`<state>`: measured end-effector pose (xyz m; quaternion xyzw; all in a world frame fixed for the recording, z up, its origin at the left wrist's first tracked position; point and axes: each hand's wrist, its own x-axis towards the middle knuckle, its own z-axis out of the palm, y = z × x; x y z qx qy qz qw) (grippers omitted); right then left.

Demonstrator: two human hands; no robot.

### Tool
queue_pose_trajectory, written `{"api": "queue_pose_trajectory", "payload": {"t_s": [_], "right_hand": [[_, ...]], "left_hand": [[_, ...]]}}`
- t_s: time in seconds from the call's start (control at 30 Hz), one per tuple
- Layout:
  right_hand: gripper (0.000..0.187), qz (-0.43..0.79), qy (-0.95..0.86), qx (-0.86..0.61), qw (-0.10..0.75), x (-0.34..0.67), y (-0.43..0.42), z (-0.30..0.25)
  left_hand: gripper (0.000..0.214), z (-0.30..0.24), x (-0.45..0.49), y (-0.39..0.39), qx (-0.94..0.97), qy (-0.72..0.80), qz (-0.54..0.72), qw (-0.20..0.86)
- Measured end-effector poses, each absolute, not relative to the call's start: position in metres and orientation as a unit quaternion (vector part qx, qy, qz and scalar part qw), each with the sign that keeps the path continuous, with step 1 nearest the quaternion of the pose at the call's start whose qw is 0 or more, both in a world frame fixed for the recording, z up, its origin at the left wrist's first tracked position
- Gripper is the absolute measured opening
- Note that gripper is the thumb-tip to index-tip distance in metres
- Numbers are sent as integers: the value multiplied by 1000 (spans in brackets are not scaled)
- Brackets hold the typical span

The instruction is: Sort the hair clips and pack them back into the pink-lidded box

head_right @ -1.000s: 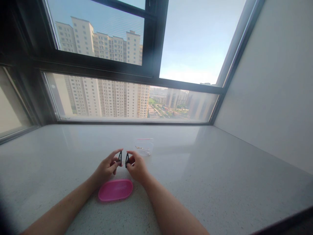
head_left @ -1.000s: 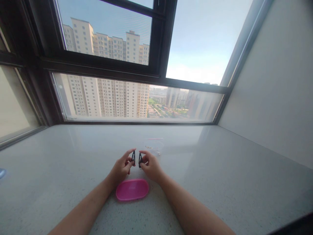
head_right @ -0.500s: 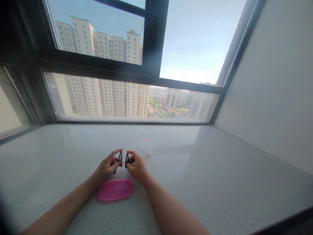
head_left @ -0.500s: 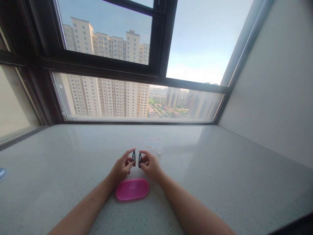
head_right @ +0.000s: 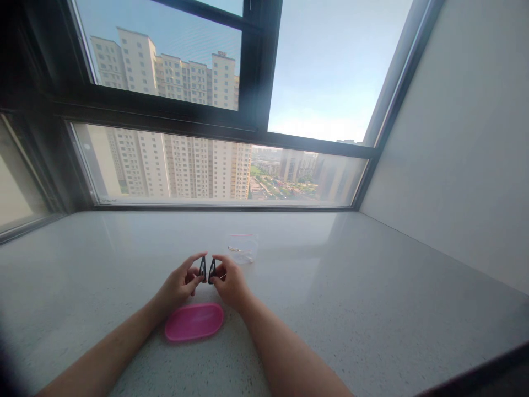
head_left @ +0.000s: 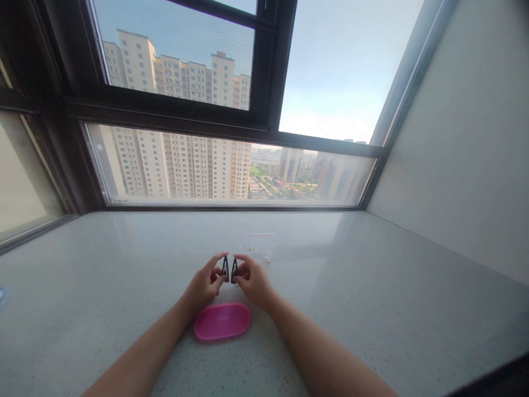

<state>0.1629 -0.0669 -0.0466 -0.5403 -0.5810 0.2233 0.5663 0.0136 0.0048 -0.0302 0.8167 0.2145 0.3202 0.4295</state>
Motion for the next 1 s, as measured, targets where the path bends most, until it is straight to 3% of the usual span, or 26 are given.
{"api": "queue_pose_trajectory", "payload": {"t_s": [1.0], "right_hand": [[65,208,-613,-516,560,161,-73,-37]], "left_hand": [[62,-26,13,1,816,201,318,439]]}}
